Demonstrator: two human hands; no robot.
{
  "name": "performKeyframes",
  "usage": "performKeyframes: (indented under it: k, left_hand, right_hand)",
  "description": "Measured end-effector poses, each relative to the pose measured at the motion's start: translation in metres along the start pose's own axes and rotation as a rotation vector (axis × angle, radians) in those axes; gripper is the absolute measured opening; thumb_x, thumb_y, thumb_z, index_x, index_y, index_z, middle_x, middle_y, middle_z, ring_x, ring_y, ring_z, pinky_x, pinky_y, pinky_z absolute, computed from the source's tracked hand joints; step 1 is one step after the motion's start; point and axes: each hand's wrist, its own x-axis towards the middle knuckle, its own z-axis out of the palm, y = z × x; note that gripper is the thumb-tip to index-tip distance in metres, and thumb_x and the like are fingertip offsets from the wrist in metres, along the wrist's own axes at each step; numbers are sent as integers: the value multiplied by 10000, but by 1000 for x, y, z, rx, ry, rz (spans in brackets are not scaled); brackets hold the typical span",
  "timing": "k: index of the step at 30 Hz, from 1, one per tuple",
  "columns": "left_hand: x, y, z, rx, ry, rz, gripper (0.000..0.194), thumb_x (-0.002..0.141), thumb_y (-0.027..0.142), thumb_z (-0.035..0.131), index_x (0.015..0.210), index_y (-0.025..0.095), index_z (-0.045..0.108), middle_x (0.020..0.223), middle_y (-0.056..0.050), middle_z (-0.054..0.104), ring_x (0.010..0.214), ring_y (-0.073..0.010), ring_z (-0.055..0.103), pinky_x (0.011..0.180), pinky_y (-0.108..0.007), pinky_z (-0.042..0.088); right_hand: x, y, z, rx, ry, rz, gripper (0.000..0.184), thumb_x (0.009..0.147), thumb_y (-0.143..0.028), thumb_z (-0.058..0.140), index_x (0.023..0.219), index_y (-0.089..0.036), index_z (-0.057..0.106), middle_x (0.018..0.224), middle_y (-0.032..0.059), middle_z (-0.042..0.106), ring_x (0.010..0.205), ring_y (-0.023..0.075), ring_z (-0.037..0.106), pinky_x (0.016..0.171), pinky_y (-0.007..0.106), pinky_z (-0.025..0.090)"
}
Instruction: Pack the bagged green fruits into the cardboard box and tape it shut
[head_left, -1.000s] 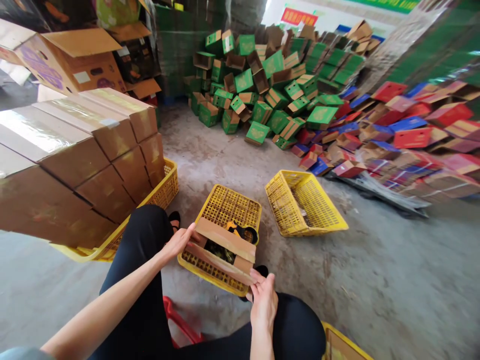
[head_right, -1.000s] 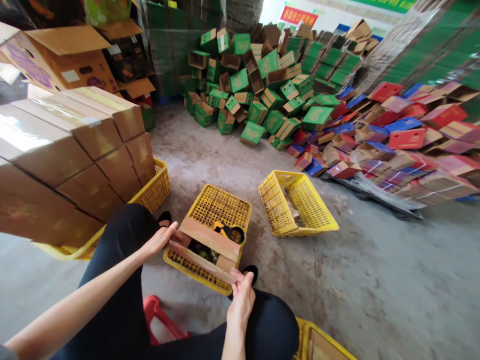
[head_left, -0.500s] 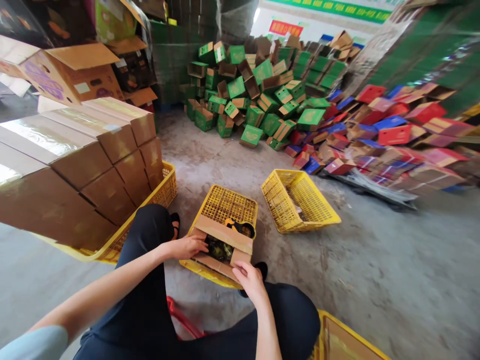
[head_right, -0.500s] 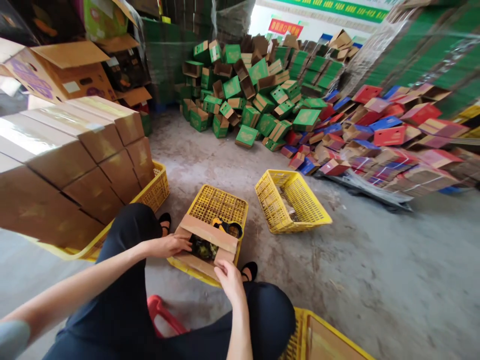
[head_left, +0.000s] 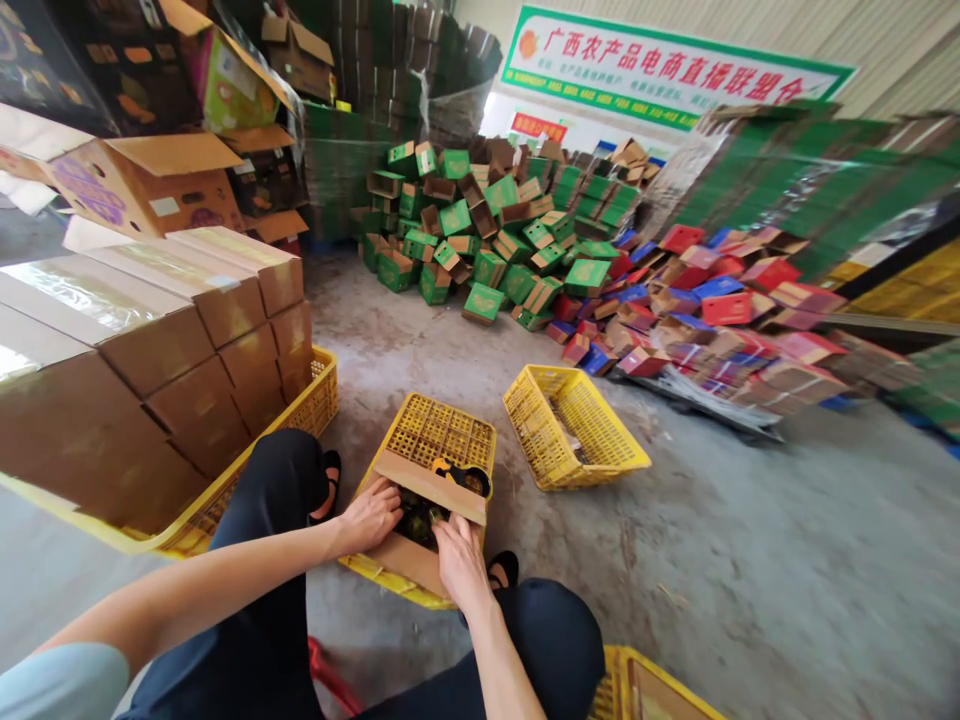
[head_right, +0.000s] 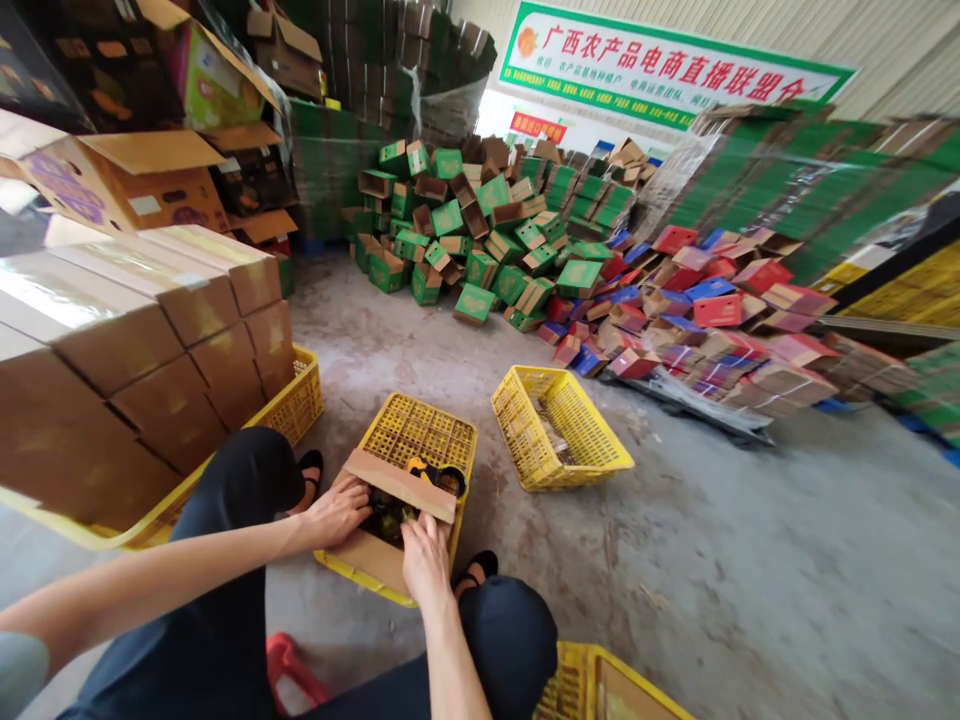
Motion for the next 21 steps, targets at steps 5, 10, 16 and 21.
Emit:
performKeyframes:
  k: [5, 10, 16, 21]
  left_hand:
    - [-5, 9, -4, 49, 28, -45, 232, 973, 84, 526, 936, 193, 728, 911, -57, 703, 1074, -234, 618, 1276, -518, 182]
    - [-2, 13, -19, 124, 29, -125, 169, 966, 138, 573, 1005, 163, 735, 1029, -90, 699, 1218, -261, 582, 1304, -529, 116]
    - [-5, 9, -39, 176, 59, -255, 319, 967, 309, 621, 1226, 154, 723, 1284, -154, 676, 1351, -311, 525, 1285, -535, 166]
    - [-15, 4, -42, 203, 42, -403, 583, 918, 484, 674, 1385, 135, 663, 1541, -227, 517, 1448, -409, 438, 1244, -552, 235]
  right_hand:
    - [-2, 1, 11, 35, 209, -5, 283, 967, -163, 571, 1213, -195, 706, 1219, 107, 736, 1425, 312, 484, 1143, 461, 442]
    - [2, -2, 11, -38, 343, 15, 221, 983, -131, 530, 1082, -199, 716, 1094, 94, 739, 1344, 278, 549, 1205, 490, 342]
    - [9, -7, 3, -139, 409, 92, 261, 982, -106, 498, 1080, -187, 726, 1057, 108, 738, 1259, 276, 586, 1181, 469, 332]
    - [10, -12, -11, -193, 382, 204, 325, 980, -122, 493, 1201, -168, 728, 1114, 142, 737, 1228, 305, 575, 1177, 499, 310]
